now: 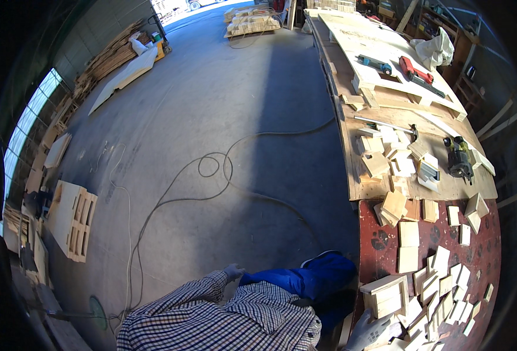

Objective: The person assembles small wooden boxes by hand, arranging pre-cut pieces on a workbench and using a pneumatic nail gun to fasten them. The person repeatedly picks up pieces, aligns them, and secures them into box shapes.

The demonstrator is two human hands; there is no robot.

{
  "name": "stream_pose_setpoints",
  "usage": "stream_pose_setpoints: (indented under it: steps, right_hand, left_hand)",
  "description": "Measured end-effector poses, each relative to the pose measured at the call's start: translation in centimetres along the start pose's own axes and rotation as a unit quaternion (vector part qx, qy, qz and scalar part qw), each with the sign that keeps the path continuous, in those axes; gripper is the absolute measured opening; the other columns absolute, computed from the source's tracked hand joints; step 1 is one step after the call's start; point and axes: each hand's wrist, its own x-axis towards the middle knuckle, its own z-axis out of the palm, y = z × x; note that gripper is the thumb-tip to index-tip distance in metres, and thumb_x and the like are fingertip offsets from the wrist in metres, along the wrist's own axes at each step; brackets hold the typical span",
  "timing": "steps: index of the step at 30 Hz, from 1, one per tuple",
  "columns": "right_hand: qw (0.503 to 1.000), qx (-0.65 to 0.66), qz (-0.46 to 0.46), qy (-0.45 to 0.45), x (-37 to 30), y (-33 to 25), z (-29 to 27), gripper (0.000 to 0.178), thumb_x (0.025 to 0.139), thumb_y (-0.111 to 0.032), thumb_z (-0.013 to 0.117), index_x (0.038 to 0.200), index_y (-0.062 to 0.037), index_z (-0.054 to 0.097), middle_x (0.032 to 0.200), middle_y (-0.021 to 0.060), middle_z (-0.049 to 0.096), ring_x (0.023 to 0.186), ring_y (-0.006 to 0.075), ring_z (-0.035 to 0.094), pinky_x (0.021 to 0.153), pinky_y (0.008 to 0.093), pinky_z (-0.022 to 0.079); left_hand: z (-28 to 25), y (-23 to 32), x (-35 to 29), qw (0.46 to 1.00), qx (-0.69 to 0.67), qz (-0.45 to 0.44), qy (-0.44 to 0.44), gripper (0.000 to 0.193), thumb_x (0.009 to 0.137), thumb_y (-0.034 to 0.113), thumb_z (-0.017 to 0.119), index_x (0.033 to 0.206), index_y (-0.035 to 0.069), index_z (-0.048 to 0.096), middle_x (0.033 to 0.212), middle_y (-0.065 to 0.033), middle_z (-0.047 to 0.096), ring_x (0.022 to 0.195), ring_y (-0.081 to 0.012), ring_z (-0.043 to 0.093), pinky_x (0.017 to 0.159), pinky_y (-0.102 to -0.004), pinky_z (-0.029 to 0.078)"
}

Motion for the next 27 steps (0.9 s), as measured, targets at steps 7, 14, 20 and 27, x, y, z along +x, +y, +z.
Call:
stream_pose_setpoints:
  steps: [7,14,20,27]
  right_hand:
    - [1.0,0.008,-0.001,0.004,0.1,-0.1,0.0,0.078,0.101,-0.035,0.065,0.159,0.006,0.032,0.131,0.0265,0.053,0.122,0.0438,0.058,0.099,0.0508,0.051]
    - [1.0,0.001,-0.014,0.014,0.2,0.4,0.4,0.078,0.101,-0.037,0.065,0.157,0.0068,0.034,0.13,0.0264,0.054,0.121,0.044,0.058,0.098,0.0508,0.051]
    - [1.0,-0.007,-0.014,0.001,0.5,0.3,0.4,0.077,0.101,-0.038,0.065,0.156,0.0076,0.035,0.131,0.0271,0.054,0.121,0.0444,0.058,0.098,0.0513,0.051]
    - [0.991,-0.106,-0.057,0.057,-0.7,0.6,0.2,0.086,0.094,-0.051,0.071,0.149,0.0095,0.047,0.129,0.031,0.062,0.115,0.0471,0.064,0.097,0.0534,0.054]
  left_hand:
    - [0.0,0.5,-0.4,1.0,-0.009,-0.02,-0.009,0.094,0.094,0.056,0.071,0.163,0.003,0.036,0.162,-0.0237,0.045,0.145,-0.0387,0.05,0.112,-0.0446,0.049]
    - [0.3,0.0,-0.6,1.0,-0.021,-0.009,-0.006,0.091,0.096,0.053,0.07,0.163,0.002,0.036,0.164,-0.0249,0.042,0.147,-0.0397,0.047,0.116,-0.0458,0.046]
    - [0.3,-0.3,-0.8,1.0,-0.022,-0.009,-0.015,0.089,0.097,0.053,0.069,0.163,0.002,0.036,0.164,-0.0245,0.042,0.149,-0.0399,0.045,0.118,-0.0462,0.044]
    - [0.3,-0.7,0.6,1.0,0.001,0.0,-0.021,0.087,0.098,0.052,0.067,0.162,0.002,0.037,0.165,-0.0238,0.042,0.148,-0.0397,0.046,0.118,-0.0458,0.044]
